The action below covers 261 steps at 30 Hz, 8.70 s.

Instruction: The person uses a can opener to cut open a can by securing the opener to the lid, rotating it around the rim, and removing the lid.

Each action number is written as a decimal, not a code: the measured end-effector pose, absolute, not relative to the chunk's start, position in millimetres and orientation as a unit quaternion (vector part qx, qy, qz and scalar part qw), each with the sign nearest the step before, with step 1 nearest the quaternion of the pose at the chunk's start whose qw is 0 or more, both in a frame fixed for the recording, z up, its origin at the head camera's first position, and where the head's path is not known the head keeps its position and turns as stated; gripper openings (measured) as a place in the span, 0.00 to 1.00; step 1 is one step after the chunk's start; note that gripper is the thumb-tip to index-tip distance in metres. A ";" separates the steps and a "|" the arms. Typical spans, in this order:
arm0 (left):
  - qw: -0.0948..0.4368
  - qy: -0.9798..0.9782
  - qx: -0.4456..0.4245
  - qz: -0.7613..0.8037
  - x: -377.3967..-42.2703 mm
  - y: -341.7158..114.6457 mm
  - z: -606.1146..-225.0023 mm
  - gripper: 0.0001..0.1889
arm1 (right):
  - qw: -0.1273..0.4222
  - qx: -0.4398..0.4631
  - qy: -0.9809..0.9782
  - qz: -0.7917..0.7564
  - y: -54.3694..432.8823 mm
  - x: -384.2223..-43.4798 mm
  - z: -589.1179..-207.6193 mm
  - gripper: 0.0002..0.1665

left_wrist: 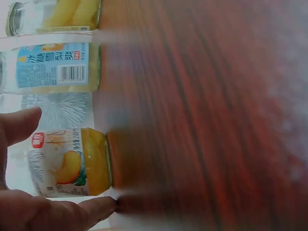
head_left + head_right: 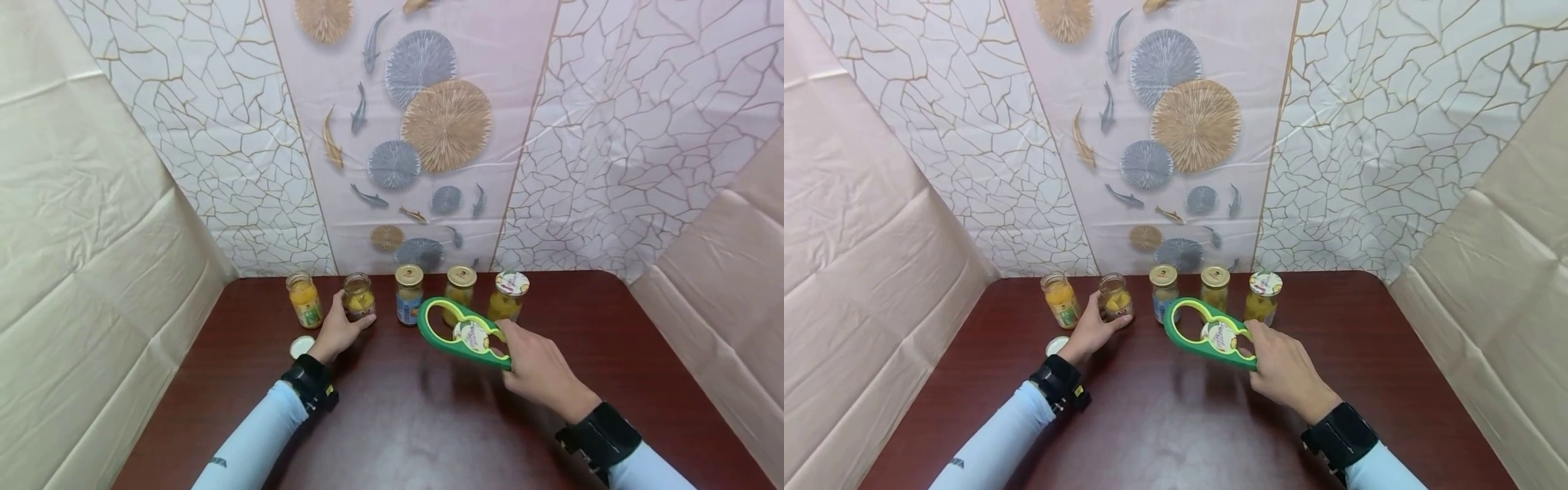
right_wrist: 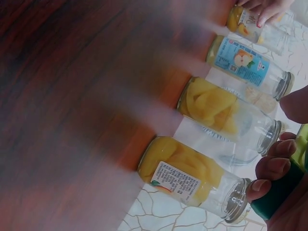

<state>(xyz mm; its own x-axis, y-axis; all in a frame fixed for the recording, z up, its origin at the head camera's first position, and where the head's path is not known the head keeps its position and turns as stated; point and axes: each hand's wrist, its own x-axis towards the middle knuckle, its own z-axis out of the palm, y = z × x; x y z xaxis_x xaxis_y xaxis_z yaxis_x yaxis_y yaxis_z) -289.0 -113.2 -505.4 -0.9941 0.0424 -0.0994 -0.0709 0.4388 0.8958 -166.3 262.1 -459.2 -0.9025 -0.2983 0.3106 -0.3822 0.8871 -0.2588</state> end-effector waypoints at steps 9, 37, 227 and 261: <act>0.074 0.881 0.002 0.468 -255.1 -124.6 -495.6 0.47 | 0.136 0.178 -0.962 0.156 260.5 -166.1 -458.1 0.42; 0.190 0.839 0.161 0.484 -187.3 -90.2 -485.3 0.35 | 0.161 0.206 -0.951 0.165 233.5 -157.0 -458.1 0.40; 0.102 0.851 0.061 0.512 -245.6 -39.8 -477.1 0.55 | 0.273 0.173 -0.932 0.164 255.9 -174.8 -463.9 0.45; 0.100 0.770 0.101 0.622 -253.7 -30.1 -493.7 0.35 | 0.265 0.174 -0.930 0.186 245.3 -170.0 -457.1 0.44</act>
<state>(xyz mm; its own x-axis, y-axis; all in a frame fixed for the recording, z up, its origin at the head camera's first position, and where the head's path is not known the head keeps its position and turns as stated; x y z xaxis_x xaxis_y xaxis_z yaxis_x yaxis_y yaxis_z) -253.7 -30.1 -493.7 -0.9597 0.2795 -0.0279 0.0312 0.2050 0.9783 -170.0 245.3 -457.1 -0.7990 -0.2251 0.5576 -0.4225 0.8700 -0.2542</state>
